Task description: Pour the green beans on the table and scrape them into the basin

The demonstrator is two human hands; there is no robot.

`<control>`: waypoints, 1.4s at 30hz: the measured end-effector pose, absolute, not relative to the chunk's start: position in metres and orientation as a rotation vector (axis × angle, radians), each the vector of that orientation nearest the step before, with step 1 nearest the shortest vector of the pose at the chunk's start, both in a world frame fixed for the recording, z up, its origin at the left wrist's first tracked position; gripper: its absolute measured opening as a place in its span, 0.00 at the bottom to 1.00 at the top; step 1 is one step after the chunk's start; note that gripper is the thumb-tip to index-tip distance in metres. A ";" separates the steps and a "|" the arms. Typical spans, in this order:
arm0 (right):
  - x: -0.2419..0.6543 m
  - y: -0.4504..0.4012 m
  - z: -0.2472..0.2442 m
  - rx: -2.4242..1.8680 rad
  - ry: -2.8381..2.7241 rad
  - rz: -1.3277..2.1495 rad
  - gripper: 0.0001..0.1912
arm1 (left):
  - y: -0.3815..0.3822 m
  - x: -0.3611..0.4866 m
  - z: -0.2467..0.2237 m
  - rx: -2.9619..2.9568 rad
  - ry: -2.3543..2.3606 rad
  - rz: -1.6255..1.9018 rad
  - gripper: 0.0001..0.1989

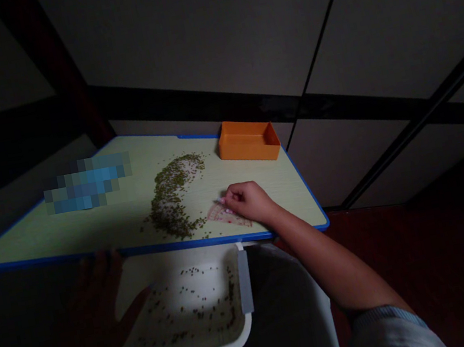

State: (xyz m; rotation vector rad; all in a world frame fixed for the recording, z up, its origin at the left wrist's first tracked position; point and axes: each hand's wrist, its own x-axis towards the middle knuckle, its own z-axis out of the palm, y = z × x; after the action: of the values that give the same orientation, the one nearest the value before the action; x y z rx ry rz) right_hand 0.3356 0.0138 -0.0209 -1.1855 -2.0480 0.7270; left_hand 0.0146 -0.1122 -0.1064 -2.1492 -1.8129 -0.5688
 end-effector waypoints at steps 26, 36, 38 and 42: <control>0.329 0.018 -0.019 -1.181 -2.034 0.742 0.16 | -0.113 0.017 -0.104 -2.144 -1.788 -0.550 0.43; 0.335 0.018 -0.018 -1.249 -2.008 0.671 0.15 | -0.114 0.016 -0.105 -2.148 -1.813 -0.578 0.43; 0.335 0.019 -0.018 -1.274 -1.990 0.656 0.15 | -0.114 0.016 -0.106 -2.145 -1.824 -0.593 0.43; 0.333 0.021 -0.018 -1.290 -1.973 0.642 0.15 | -0.115 0.017 -0.103 -2.161 -1.840 -0.571 0.43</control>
State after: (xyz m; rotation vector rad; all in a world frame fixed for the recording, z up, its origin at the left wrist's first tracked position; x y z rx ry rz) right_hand 0.3329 0.0208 -0.0178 -1.2904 -1.9733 0.6423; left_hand 0.0172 -0.1146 -0.1034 -2.1606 -1.8395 -0.5711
